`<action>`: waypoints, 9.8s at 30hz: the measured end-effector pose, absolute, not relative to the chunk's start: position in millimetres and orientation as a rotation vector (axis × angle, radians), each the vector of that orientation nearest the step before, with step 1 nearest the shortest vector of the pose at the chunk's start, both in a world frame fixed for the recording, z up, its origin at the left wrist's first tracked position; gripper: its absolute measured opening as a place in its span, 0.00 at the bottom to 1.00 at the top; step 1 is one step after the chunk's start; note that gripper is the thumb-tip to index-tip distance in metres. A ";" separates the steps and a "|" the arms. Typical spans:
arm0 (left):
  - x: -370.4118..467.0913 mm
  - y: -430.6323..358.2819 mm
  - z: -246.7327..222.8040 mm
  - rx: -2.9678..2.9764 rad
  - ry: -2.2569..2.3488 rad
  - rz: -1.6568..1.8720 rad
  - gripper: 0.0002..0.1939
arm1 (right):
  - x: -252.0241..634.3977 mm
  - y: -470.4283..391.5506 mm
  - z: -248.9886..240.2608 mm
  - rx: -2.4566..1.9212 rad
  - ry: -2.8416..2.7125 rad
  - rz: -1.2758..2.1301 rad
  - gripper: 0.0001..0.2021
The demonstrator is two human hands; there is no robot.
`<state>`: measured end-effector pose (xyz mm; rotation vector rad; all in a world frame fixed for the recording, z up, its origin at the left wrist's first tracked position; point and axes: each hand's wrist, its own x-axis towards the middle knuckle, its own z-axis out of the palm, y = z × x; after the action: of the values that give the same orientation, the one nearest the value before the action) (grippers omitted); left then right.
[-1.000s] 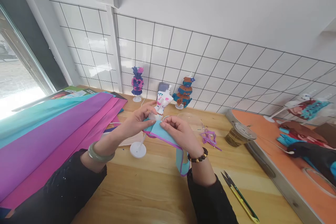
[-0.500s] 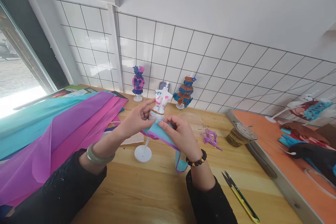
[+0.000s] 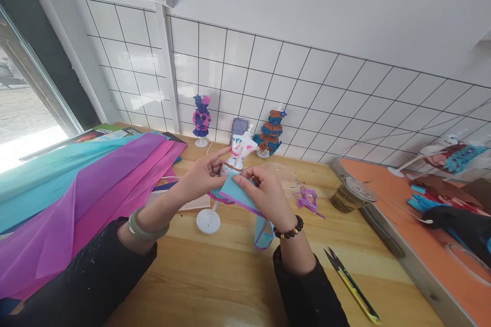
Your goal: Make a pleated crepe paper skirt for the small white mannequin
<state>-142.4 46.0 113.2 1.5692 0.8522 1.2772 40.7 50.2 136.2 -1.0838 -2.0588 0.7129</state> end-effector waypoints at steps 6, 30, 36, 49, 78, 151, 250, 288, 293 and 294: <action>-141.5 45.3 114.3 1.580 0.874 1.268 0.39 | 40.6 49.7 137.2 -1.103 -2.070 0.715 0.14; -141.3 45.6 112.4 1.657 0.962 1.240 0.38 | 40.1 51.6 137.0 -1.082 -2.092 0.673 0.16; -139.9 44.7 112.4 1.666 0.918 1.244 0.38 | 38.7 50.7 138.6 -1.090 -2.093 0.649 0.16; -145.8 40.5 118.2 1.766 0.849 1.164 0.37 | 38.9 49.5 138.0 -1.130 -2.088 0.605 0.13; -144.2 33.3 126.5 1.847 1.176 1.277 0.31 | 39.2 45.8 139.3 -1.152 -2.113 0.641 0.08; -141.1 33.1 126.0 1.660 0.919 1.254 0.29 | 35.9 42.1 139.9 -1.163 -1.969 0.637 0.11; -160.8 26.7 146.0 1.878 0.969 1.039 0.20 | 32.0 31.1 147.6 -1.103 -1.891 0.915 0.14; -157.7 34.2 132.6 2.002 1.241 1.354 0.24 | 27.2 25.9 141.6 -1.025 -2.036 0.286 0.09; -158.9 27.4 140.9 2.178 1.304 1.314 0.23 | 25.4 28.2 139.6 -1.043 -2.028 0.409 0.09; -159.0 26.4 142.1 2.194 1.311 1.313 0.23 | 25.3 28.1 140.2 -1.041 -2.029 0.448 0.10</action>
<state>-159.0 26.4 142.1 2.1936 1.3106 1.3128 25.3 28.1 140.2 -1.0412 -2.0288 0.4478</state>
